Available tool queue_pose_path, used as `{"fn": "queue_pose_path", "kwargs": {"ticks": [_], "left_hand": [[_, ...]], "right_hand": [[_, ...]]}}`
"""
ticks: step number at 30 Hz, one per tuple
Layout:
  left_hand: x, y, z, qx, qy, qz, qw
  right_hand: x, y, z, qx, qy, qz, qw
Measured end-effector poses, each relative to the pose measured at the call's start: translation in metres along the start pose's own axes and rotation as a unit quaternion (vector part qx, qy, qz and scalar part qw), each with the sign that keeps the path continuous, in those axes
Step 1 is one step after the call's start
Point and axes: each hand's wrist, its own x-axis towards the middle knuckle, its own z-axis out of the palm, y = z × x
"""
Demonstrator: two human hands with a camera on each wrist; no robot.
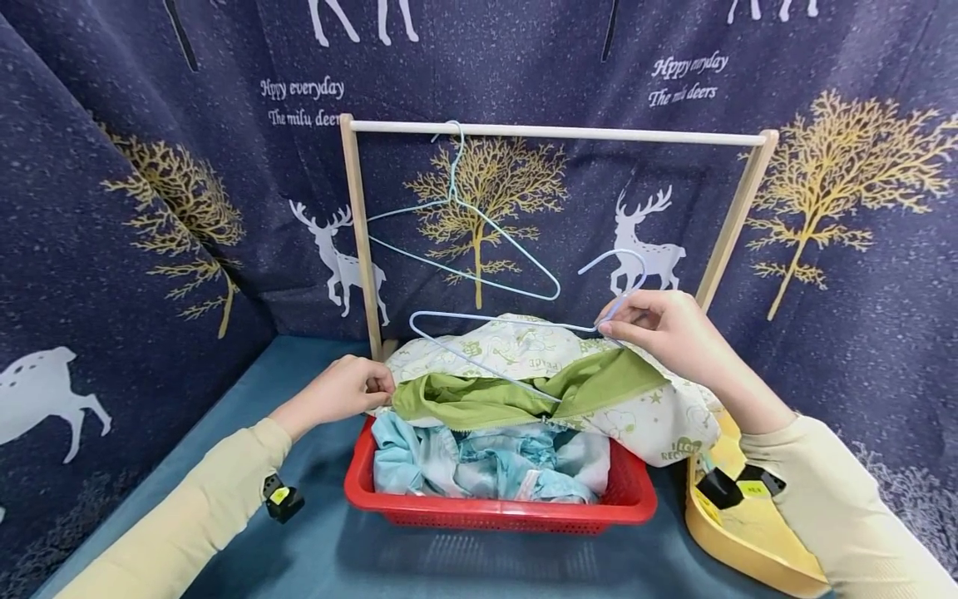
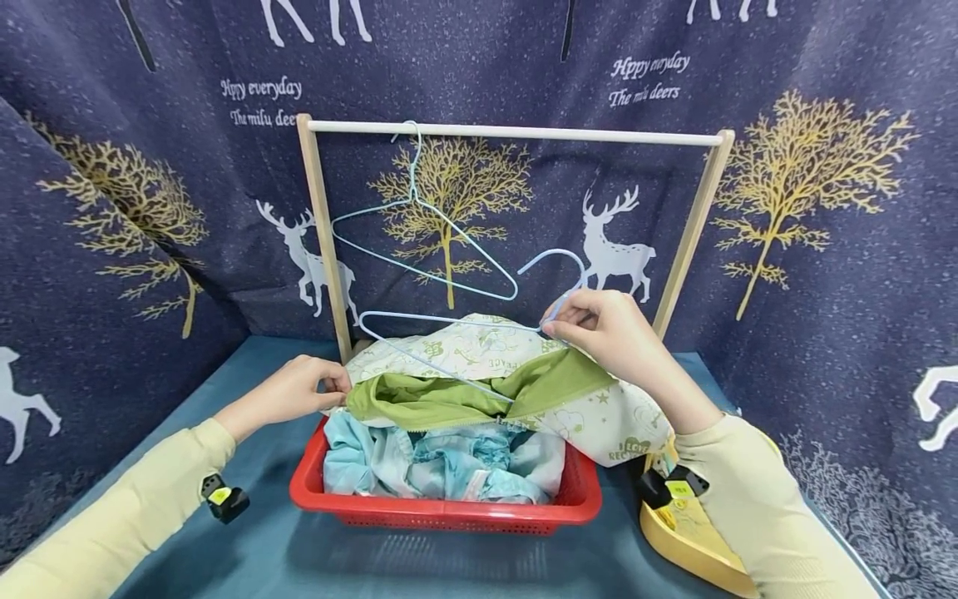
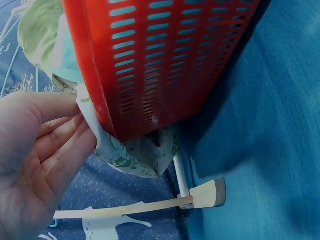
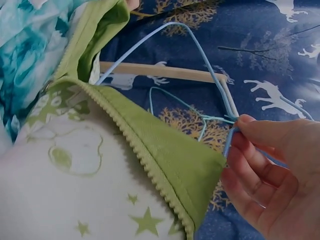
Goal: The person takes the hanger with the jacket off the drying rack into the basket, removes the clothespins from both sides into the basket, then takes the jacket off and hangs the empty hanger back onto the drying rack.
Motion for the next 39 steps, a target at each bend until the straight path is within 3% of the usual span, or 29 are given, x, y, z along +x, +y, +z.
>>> {"fn": "queue_pose_path", "kwargs": {"ticks": [6, 11, 16, 22, 32, 39], "left_hand": [[-0.001, 0.002, 0.000, -0.002, -0.001, 0.001, 1.0000], [-0.001, 0.002, -0.001, -0.001, 0.002, -0.004, 1.0000], [0.000, 0.002, -0.001, 0.001, 0.005, 0.000, 1.0000], [0.000, 0.002, -0.001, 0.002, 0.003, 0.000, 1.0000], [0.001, 0.001, -0.002, 0.006, 0.008, 0.003, 0.9999], [-0.001, 0.003, 0.000, 0.001, 0.007, 0.003, 1.0000]], "right_hand": [[0.010, -0.001, 0.002, 0.046, 0.029, 0.010, 0.9985], [0.023, -0.001, 0.001, 0.109, 0.067, 0.028, 0.9914], [0.033, -0.001, -0.001, 0.166, 0.112, 0.028, 0.9793], [0.040, -0.002, -0.002, 0.245, 0.137, 0.022, 0.9594], [0.060, -0.012, -0.009, 0.315, 0.173, 0.010, 0.9331], [0.074, -0.024, -0.018, 0.336, 0.189, 0.007, 0.9228]]}}
